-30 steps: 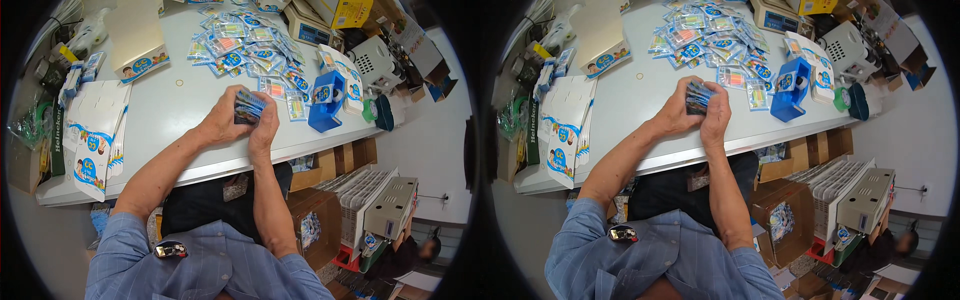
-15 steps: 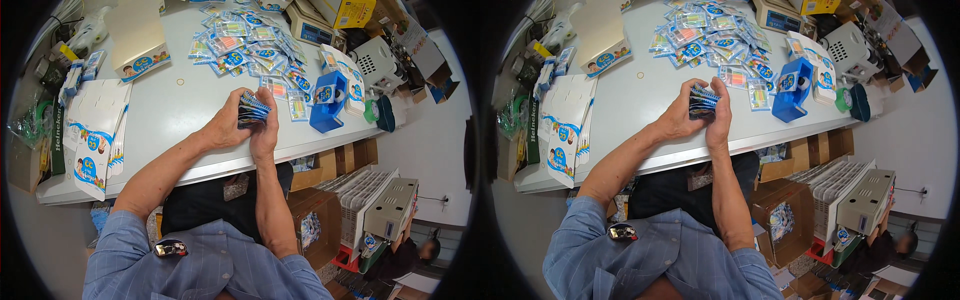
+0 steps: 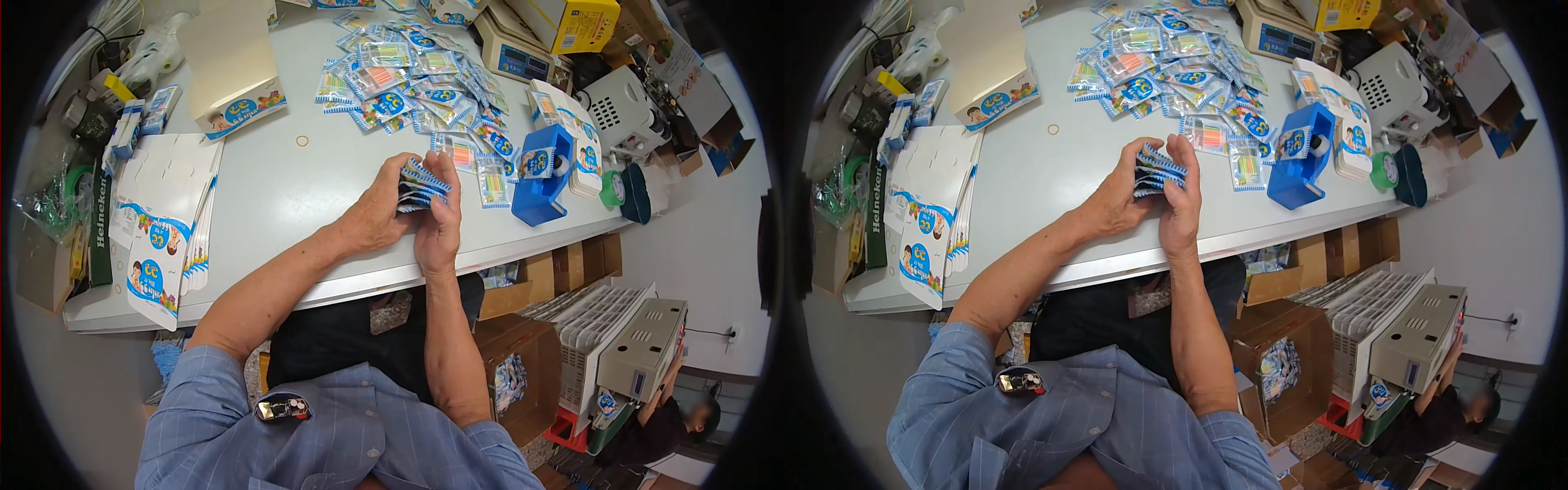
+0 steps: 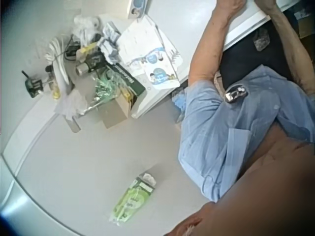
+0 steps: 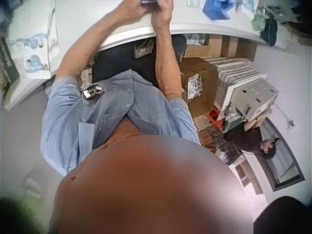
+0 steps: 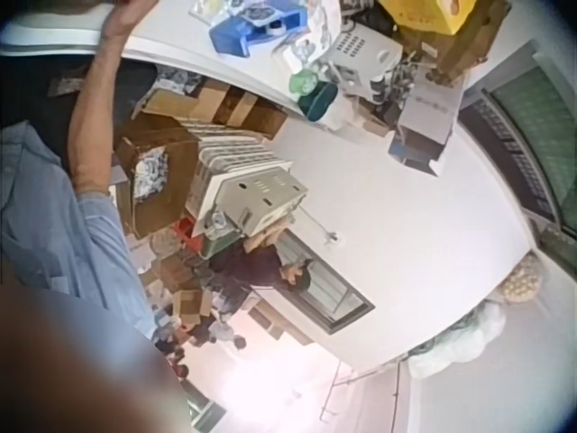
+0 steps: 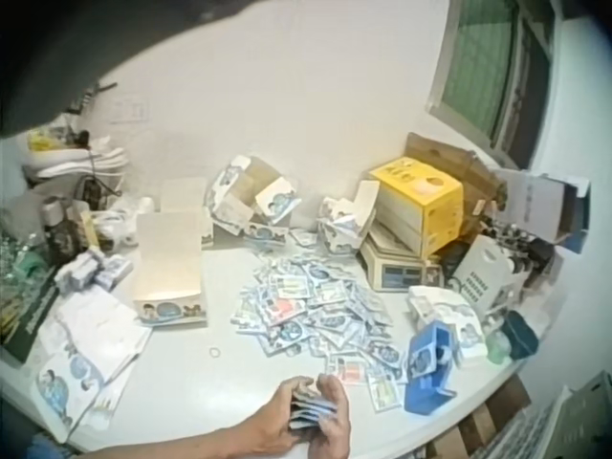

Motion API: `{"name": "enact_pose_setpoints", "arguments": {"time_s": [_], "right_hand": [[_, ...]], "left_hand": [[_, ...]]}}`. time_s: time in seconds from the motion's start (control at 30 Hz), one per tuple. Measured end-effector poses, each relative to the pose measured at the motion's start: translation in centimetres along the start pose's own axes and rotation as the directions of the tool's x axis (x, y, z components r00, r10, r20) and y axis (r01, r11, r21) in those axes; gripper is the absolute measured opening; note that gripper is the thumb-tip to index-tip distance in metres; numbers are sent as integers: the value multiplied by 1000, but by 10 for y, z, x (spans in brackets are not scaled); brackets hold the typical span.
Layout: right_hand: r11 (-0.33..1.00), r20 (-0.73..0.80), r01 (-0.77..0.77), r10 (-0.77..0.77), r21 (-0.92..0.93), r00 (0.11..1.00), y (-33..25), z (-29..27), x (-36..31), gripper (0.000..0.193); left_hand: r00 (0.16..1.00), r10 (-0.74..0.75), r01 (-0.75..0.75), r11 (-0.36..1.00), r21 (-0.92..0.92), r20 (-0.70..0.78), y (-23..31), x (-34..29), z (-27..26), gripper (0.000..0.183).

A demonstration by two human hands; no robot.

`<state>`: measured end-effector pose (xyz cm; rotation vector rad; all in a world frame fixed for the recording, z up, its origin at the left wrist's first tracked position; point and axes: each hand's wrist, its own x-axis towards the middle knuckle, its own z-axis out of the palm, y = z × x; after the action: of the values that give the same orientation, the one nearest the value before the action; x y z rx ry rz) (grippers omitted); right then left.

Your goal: Counting and stacking small product packets and placing them into cardboard boxes.

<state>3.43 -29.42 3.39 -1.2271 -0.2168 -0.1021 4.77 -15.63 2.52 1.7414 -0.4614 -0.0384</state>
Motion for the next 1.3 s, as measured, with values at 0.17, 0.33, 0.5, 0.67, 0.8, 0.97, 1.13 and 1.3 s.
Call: {"name": "enact_pose_setpoints", "arguments": {"time_s": [0.17,0.33,0.5,0.67,0.8,0.97,1.13,1.3], "right_hand": [[1000,7,-4,4,12,1000,-2,3,-1,80],[999,5,-12,12,37,1000,-3,2,-1,80],[999,4,-22,21,46,1000,-1,-1,1,81],[998,5,-38,37,59,999,0,-2,1,80],[998,6,-27,27,56,1000,1,-3,1,79],[997,8,-40,40,64,999,-2,-1,2,79],[992,21,-46,44,119,999,-4,-1,1,83],[992,23,-48,45,117,999,-4,-2,0,84]], "left_hand": [[1000,21,-21,1000,23,-7,-4,-3,0,88],[998,57,-57,998,11,-6,-1,-2,1,88],[1000,9,-9,1000,-6,9,0,-1,0,88],[1000,4,-4,1000,25,6,-1,0,0,88],[1000,14,-14,1000,25,-1,0,0,0,88],[1000,-12,12,1000,6,6,2,0,-2,88],[1000,-19,19,1000,-21,8,5,0,-2,88],[1000,5,-5,1000,0,3,4,0,-2,89]]}}
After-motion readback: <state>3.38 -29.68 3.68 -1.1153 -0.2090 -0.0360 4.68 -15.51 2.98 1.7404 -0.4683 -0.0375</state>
